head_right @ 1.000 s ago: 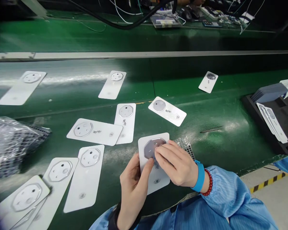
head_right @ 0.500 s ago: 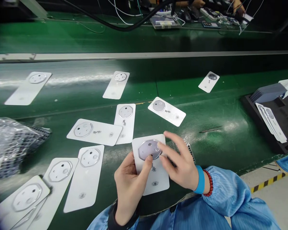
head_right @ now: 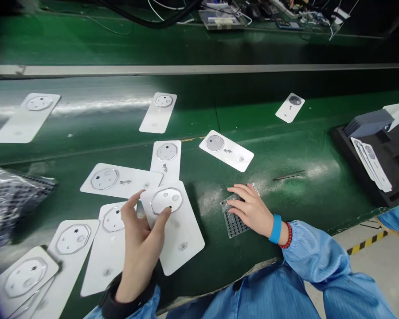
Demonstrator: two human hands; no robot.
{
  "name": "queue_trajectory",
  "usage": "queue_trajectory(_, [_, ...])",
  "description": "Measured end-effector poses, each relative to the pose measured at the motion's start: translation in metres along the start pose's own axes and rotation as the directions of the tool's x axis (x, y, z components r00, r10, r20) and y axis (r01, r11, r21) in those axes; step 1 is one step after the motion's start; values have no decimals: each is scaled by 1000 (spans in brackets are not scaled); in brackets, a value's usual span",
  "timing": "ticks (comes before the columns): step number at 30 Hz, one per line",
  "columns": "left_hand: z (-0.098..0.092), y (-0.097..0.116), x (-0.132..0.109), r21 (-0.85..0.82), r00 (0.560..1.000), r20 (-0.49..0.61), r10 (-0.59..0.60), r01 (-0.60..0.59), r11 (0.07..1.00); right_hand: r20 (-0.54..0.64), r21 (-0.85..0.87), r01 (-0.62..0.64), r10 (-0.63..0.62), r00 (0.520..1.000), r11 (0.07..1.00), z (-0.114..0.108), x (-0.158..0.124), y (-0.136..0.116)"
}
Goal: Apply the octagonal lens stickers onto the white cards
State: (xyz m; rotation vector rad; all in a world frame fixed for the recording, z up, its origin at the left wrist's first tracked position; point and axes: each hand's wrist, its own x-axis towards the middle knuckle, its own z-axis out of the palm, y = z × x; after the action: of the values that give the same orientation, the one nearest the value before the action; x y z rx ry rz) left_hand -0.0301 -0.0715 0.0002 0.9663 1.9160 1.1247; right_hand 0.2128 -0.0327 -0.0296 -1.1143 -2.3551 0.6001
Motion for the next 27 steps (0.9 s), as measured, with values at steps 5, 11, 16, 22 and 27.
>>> queue_trajectory(5, [23, 2, -14, 194, 959, 185, 217, -252, 948, -91, 124, -6, 17, 996, 992, -8, 3, 0])
queue_trajectory(11, [45, 16, -19, 34, 833, 542, 107, -150, 988, -100, 167, 51, -34, 994, 985, -24, 10, -3])
queue_trajectory(16, [53, 14, -16, -79, 877, 480, 30, 9, 997, -169, 47, 100, -91, 981, 994, -16, 12, -9])
queue_trajectory(22, [58, 5, -17, -172, 860, 506, -62, 171, 970, -225, 165, 173, -134, 965, 971, -8, 11, -21])
queue_trajectory(27, [59, 6, -19, -239, 827, 543, -146, 319, 917, -185, 29, 260, -251, 950, 965, -7, 10, -22])
